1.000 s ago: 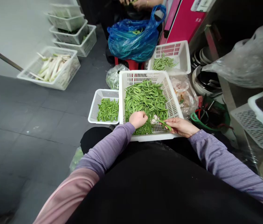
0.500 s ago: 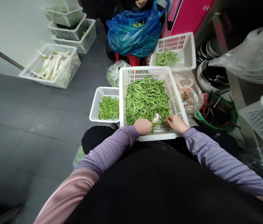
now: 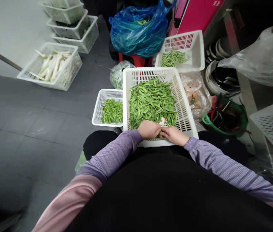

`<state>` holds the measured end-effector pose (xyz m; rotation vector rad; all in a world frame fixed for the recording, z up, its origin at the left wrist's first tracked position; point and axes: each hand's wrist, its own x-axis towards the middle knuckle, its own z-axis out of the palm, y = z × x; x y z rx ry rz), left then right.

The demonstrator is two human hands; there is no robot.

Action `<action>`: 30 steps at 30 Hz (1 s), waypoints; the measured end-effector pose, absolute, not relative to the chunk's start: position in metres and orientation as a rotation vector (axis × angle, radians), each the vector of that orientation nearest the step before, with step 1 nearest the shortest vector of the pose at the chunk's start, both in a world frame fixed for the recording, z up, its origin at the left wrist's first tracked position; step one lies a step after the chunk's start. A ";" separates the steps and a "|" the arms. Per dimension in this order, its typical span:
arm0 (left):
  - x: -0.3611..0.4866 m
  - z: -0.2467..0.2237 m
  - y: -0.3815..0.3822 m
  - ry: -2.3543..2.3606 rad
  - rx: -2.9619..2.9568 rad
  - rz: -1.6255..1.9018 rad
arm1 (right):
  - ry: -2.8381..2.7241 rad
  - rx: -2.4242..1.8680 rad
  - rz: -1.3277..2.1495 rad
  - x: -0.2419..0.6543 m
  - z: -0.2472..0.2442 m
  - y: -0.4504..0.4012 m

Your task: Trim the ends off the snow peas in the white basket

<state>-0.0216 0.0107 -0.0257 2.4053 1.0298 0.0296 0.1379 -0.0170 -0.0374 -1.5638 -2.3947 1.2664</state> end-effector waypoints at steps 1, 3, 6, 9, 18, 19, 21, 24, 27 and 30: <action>-0.020 -0.028 0.010 1.082 2.321 0.172 | -2.176 -1.562 1.364 0.136 -0.038 -0.018; -0.015 -0.033 0.009 1.147 2.119 0.381 | -1.775 -1.487 1.478 0.136 -0.038 -0.015; -0.009 -0.041 0.006 1.158 2.063 0.342 | -1.289 -1.484 1.283 0.156 -0.032 0.001; -0.010 -0.047 0.003 1.143 2.232 -0.032 | -0.937 -1.612 0.932 0.194 -0.022 0.024; -0.017 -0.053 0.002 1.047 2.353 -0.361 | -2.427 -2.343 0.792 0.179 -0.067 0.030; -0.016 -0.053 0.002 1.029 2.360 -0.388 | -2.523 -2.365 0.759 0.172 -0.078 0.031; -0.016 -0.053 0.000 1.003 2.370 -0.413 | -2.544 -2.396 0.762 0.162 -0.095 0.034; -0.018 -0.054 0.000 0.994 2.375 -0.386 | -2.573 -2.403 0.777 0.161 -0.108 0.040; -0.020 -0.051 0.002 1.034 2.350 -0.365 | -2.576 -2.377 0.822 0.163 -0.108 0.043; -0.021 -0.046 0.005 1.108 2.316 -0.330 | -2.536 -2.362 0.846 0.167 -0.096 0.042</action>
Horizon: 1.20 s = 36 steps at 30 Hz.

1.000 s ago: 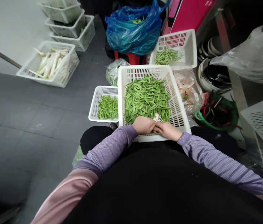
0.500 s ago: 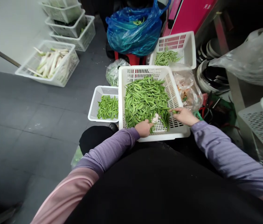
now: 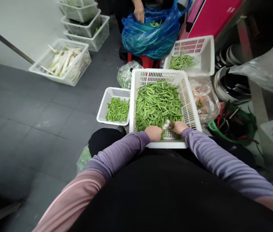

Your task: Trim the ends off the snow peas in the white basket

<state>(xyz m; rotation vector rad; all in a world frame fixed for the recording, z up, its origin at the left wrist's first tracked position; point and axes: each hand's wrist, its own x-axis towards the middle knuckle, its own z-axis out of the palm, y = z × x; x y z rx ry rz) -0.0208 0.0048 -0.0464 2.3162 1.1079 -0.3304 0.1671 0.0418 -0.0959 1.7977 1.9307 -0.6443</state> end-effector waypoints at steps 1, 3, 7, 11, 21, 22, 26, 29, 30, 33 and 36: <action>-0.020 -0.045 0.005 1.125 2.310 -0.308 | 1.934 1.830 -0.664 0.170 -0.090 0.040; -0.018 -0.043 0.005 1.133 2.303 -0.239 | 1.922 1.972 -0.884 0.175 -0.076 0.034; -0.009 -0.042 0.001 1.028 2.295 -0.054 | 1.654 2.249 -1.916 0.180 -0.051 0.016; -0.005 -0.039 -0.006 0.951 2.317 0.041 | 1.418 2.373 -2.348 0.170 -0.041 0.001; -0.011 -0.035 -0.013 0.980 2.380 0.156 | 1.140 2.420 -2.639 0.151 -0.034 -0.005; -0.011 -0.034 -0.014 0.962 2.385 0.175 | 1.125 2.393 -2.664 0.149 -0.033 -0.005; -0.015 -0.034 -0.008 0.941 2.347 0.230 | 1.167 2.146 -2.702 0.147 -0.025 -0.008; -0.023 -0.041 0.010 1.274 2.178 0.263 | 1.169 1.993 -2.738 0.152 -0.017 -0.011; -0.026 -0.043 0.016 1.368 2.122 0.266 | 1.170 1.973 -2.747 0.154 -0.015 -0.012; -0.030 -0.045 0.022 1.426 2.101 0.245 | 1.181 1.959 -2.748 0.163 -0.015 -0.015; -0.025 -0.038 0.010 1.320 2.252 0.243 | 1.208 1.994 -2.714 0.168 -0.020 -0.017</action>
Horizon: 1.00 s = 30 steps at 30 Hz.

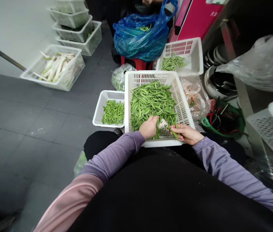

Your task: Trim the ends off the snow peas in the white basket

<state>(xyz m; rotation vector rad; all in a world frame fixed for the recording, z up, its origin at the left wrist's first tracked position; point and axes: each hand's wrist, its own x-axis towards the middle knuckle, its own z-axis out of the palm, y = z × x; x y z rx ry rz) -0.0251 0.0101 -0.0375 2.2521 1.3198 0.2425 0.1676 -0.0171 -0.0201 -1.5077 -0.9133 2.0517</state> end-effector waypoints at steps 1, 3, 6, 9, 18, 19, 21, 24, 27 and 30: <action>-0.023 -0.035 0.005 1.248 2.324 0.248 | -0.933 -1.522 2.040 0.168 -0.022 -0.017; -0.018 -0.031 -0.003 1.096 2.461 0.211 | -1.005 -1.572 2.018 0.167 -0.026 -0.016; -0.016 -0.030 -0.004 0.968 2.557 0.018 | -1.265 -1.703 1.939 0.163 -0.026 -0.012; -0.019 -0.031 0.001 0.897 2.504 -0.136 | -1.839 -1.745 1.698 0.159 -0.020 -0.007; -0.015 -0.025 0.007 1.092 1.721 0.276 | -1.653 -1.592 1.094 0.139 -0.026 -0.008; -0.014 -0.028 0.005 1.088 1.742 0.244 | -1.424 -1.603 1.066 0.142 -0.030 -0.004; -0.012 -0.037 0.000 1.055 1.909 0.065 | -0.978 -1.568 1.050 0.155 -0.033 0.006; -0.013 -0.051 -0.004 1.074 2.131 -0.111 | -0.573 -1.460 1.318 0.183 -0.029 0.018; -0.014 -0.054 -0.003 1.184 2.137 0.178 | -0.536 -1.351 1.727 0.193 -0.020 0.015; -0.012 -0.047 -0.003 1.231 2.105 0.503 | -0.587 -1.226 1.950 0.177 -0.015 0.003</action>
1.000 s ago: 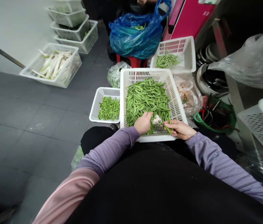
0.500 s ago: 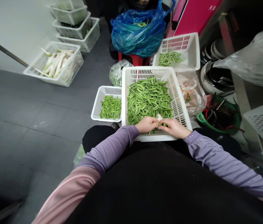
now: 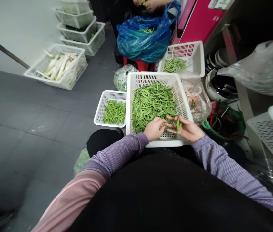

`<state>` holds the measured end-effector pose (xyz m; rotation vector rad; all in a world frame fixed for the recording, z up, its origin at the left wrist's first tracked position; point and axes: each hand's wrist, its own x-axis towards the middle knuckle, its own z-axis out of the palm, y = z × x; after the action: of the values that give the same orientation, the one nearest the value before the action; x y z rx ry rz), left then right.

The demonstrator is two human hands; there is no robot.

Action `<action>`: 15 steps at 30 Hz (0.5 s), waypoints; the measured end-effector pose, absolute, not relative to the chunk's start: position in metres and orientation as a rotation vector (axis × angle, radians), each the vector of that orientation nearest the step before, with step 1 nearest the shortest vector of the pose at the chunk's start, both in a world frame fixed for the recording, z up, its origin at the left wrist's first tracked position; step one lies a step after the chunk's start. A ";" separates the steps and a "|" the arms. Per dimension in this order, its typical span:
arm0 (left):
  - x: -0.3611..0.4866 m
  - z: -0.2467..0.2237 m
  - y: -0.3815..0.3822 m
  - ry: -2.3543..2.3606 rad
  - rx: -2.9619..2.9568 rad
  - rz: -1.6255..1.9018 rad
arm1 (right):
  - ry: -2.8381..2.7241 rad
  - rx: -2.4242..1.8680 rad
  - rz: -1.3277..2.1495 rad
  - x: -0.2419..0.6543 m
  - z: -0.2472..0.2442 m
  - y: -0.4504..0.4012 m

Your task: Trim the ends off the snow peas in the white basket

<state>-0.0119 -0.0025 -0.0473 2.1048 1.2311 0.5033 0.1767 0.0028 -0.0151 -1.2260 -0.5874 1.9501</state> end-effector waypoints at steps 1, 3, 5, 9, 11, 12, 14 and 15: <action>-0.011 -0.045 -0.003 1.222 2.118 0.576 | -0.597 -1.186 1.981 0.169 -0.015 -0.001; -0.010 -0.041 -0.006 1.182 2.179 0.663 | -0.625 -1.123 2.001 0.155 -0.015 -0.006; -0.009 -0.039 -0.008 1.168 2.234 0.660 | -0.686 -1.102 2.003 0.147 -0.016 -0.009; -0.012 -0.041 -0.005 1.204 2.239 0.499 | -0.850 -1.156 2.002 0.142 -0.011 -0.014; -0.015 -0.042 0.001 1.167 2.216 0.382 | -0.937 -1.202 1.998 0.146 -0.007 -0.017; -0.017 -0.044 0.004 1.133 2.210 0.301 | -0.992 -1.235 1.994 0.150 -0.005 -0.017; -0.020 -0.047 0.010 1.096 2.227 0.067 | -1.144 -1.330 1.949 0.163 -0.002 -0.016; -0.022 -0.049 0.011 1.100 2.244 -0.078 | -1.249 -1.407 1.879 0.173 -0.001 -0.014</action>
<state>-0.0215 0.0112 -0.0494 2.2439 1.1005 -0.0780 0.1732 -0.0139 -0.0012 -1.4073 -1.2493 1.8788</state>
